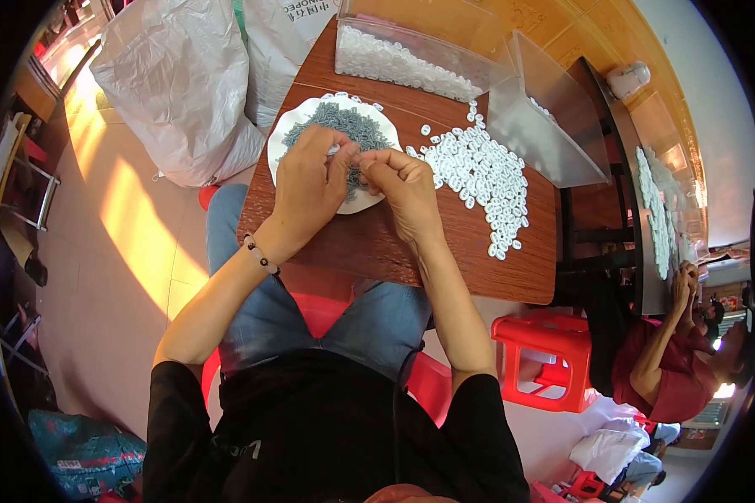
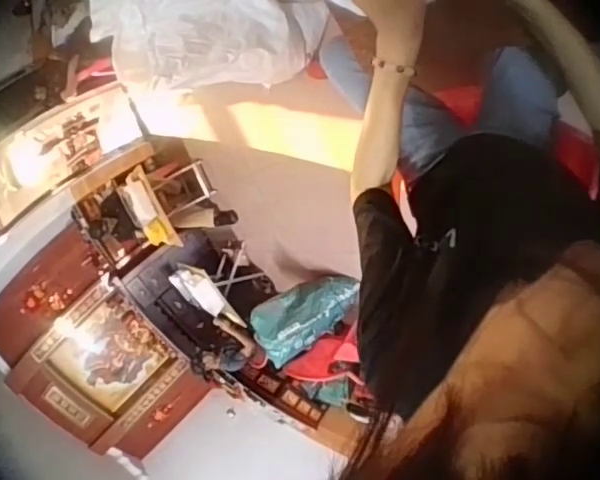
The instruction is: Manually assembling small grey rings into white plastic housing components at a workbench.
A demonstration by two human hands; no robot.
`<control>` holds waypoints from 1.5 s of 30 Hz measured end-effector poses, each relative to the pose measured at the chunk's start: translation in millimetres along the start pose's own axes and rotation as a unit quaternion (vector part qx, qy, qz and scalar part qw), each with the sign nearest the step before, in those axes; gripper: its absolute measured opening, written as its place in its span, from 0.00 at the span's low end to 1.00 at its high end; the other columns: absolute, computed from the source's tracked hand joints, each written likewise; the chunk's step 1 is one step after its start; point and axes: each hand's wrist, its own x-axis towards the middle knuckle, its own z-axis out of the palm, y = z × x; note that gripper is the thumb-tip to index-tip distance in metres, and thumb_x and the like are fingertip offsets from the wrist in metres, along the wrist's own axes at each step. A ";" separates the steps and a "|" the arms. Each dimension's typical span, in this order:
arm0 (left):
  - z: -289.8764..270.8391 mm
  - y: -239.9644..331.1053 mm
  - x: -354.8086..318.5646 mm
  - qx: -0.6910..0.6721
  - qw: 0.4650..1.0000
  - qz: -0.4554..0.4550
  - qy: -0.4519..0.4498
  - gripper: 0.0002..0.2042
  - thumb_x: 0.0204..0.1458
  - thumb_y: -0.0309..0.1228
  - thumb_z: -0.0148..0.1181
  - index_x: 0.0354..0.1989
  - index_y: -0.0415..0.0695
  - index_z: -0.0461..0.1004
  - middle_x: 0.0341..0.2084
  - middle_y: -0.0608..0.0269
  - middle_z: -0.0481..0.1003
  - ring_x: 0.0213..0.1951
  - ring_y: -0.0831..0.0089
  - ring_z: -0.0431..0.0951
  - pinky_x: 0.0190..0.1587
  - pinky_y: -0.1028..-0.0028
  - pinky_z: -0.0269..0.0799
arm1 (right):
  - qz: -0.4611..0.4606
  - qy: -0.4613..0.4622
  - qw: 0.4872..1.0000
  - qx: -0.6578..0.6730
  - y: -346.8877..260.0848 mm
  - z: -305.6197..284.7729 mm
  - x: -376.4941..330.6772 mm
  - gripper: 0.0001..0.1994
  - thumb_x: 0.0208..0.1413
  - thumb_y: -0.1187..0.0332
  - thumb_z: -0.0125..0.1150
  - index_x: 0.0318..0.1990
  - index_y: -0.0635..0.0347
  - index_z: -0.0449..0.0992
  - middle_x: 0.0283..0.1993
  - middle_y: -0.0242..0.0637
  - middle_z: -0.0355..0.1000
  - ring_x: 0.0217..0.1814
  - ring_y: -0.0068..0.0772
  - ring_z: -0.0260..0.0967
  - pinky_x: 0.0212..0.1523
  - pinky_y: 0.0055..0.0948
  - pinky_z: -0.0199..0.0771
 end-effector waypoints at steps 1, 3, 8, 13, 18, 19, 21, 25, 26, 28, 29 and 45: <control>0.6 -2.6 -0.2 0.011 0.999 0.035 0.014 0.04 0.53 0.25 0.57 0.31 0.39 0.71 0.27 0.55 0.71 0.24 0.60 0.75 0.25 0.68 0.70 | 0.013 -0.006 1.000 0.014 -0.2 -0.5 0.0 0.07 0.53 0.71 0.60 0.36 0.65 0.79 0.26 0.29 0.73 0.25 0.14 0.63 0.29 0.15 0.62; 1.0 -6.6 -0.5 0.013 0.999 0.050 0.017 0.03 0.53 0.25 0.57 0.31 0.39 0.70 0.27 0.55 0.71 0.23 0.60 0.74 0.25 0.68 0.69 | 0.012 -0.002 1.000 0.011 -2.0 -0.2 -0.2 0.07 0.53 0.70 0.61 0.36 0.65 0.79 0.26 0.29 0.73 0.26 0.14 0.63 0.29 0.15 0.62; 2.5 -8.1 -2.7 0.011 0.998 0.060 0.016 0.03 0.53 0.25 0.57 0.32 0.40 0.70 0.26 0.56 0.70 0.22 0.60 0.73 0.24 0.68 0.67 | 0.023 0.004 1.000 0.006 -1.5 0.0 1.6 0.07 0.52 0.70 0.61 0.35 0.64 0.79 0.25 0.29 0.72 0.25 0.14 0.62 0.28 0.15 0.60; 2.5 -6.4 -2.7 0.019 0.999 0.040 0.005 0.03 0.53 0.26 0.57 0.31 0.40 0.70 0.26 0.56 0.70 0.22 0.60 0.73 0.24 0.68 0.67 | 0.017 0.006 0.999 0.028 -1.1 1.2 2.6 0.06 0.52 0.70 0.61 0.33 0.64 0.78 0.24 0.28 0.70 0.25 0.14 0.61 0.28 0.16 0.59; 6.4 -4.5 -3.0 -0.005 1.000 -0.005 0.004 0.05 0.54 0.26 0.57 0.31 0.38 0.70 0.27 0.52 0.72 0.25 0.56 0.74 0.26 0.66 0.69 | 0.007 0.010 1.000 0.000 -3.9 3.0 0.1 0.05 0.52 0.71 0.61 0.33 0.65 0.77 0.25 0.26 0.71 0.24 0.12 0.61 0.27 0.15 0.59; 7.8 -7.1 -3.2 -0.017 1.000 -0.019 0.010 0.06 0.54 0.27 0.57 0.30 0.37 0.70 0.27 0.50 0.72 0.26 0.54 0.75 0.28 0.64 0.69 | 0.008 0.009 1.000 -0.011 -3.2 3.6 0.6 0.05 0.53 0.72 0.60 0.34 0.65 0.77 0.25 0.26 0.71 0.25 0.11 0.61 0.27 0.14 0.59; 8.5 -10.0 -3.2 -0.017 0.999 -0.044 -0.005 0.06 0.54 0.27 0.56 0.30 0.37 0.70 0.26 0.48 0.72 0.27 0.51 0.74 0.29 0.62 0.69 | -0.011 0.007 0.999 -0.038 1.5 2.4 1.6 0.05 0.53 0.73 0.60 0.34 0.65 0.77 0.25 0.25 0.71 0.25 0.10 0.61 0.27 0.13 0.59; 7.4 -10.7 -1.0 0.046 0.998 -0.031 -0.029 0.08 0.54 0.29 0.56 0.28 0.36 0.70 0.24 0.45 0.73 0.29 0.48 0.74 0.29 0.58 0.67 | -0.058 0.007 0.984 -0.166 2.0 1.4 0.1 0.03 0.55 0.74 0.59 0.35 0.65 0.76 0.26 0.24 0.71 0.26 0.08 0.61 0.27 0.11 0.59; 7.5 -12.3 -0.5 0.045 0.998 -0.031 -0.029 0.08 0.54 0.29 0.56 0.28 0.36 0.70 0.24 0.45 0.73 0.29 0.48 0.74 0.29 0.58 0.67 | -0.058 0.008 0.984 -0.166 1.3 1.5 -0.4 0.03 0.55 0.74 0.59 0.35 0.65 0.76 0.26 0.24 0.71 0.26 0.08 0.61 0.27 0.11 0.59; 6.6 -15.2 1.4 0.028 0.998 -0.043 -0.048 0.10 0.55 0.30 0.55 0.25 0.36 0.69 0.21 0.46 0.72 0.25 0.50 0.73 0.26 0.59 0.65 | -0.070 0.012 0.978 -0.198 -1.0 2.3 -0.6 0.03 0.54 0.74 0.61 0.34 0.64 0.76 0.25 0.23 0.70 0.26 0.09 0.60 0.26 0.13 0.59; 5.4 -15.9 2.0 0.028 0.998 -0.044 -0.048 0.10 0.55 0.30 0.55 0.25 0.36 0.69 0.21 0.46 0.72 0.25 0.50 0.73 0.26 0.59 0.65 | -0.070 0.012 0.978 -0.198 -0.9 1.9 -0.2 0.03 0.54 0.74 0.61 0.34 0.64 0.76 0.25 0.23 0.70 0.26 0.09 0.60 0.26 0.13 0.59; 0.7 -12.6 -4.9 -0.081 0.980 -0.148 -0.102 0.14 0.58 0.32 0.53 0.22 0.36 0.70 0.13 0.62 0.65 0.18 0.79 0.60 0.20 0.73 0.56 | -0.150 0.026 0.940 -0.306 -8.9 2.0 -8.4 0.05 0.52 0.73 0.63 0.35 0.64 0.78 0.24 0.29 0.72 0.26 0.15 0.63 0.27 0.18 0.63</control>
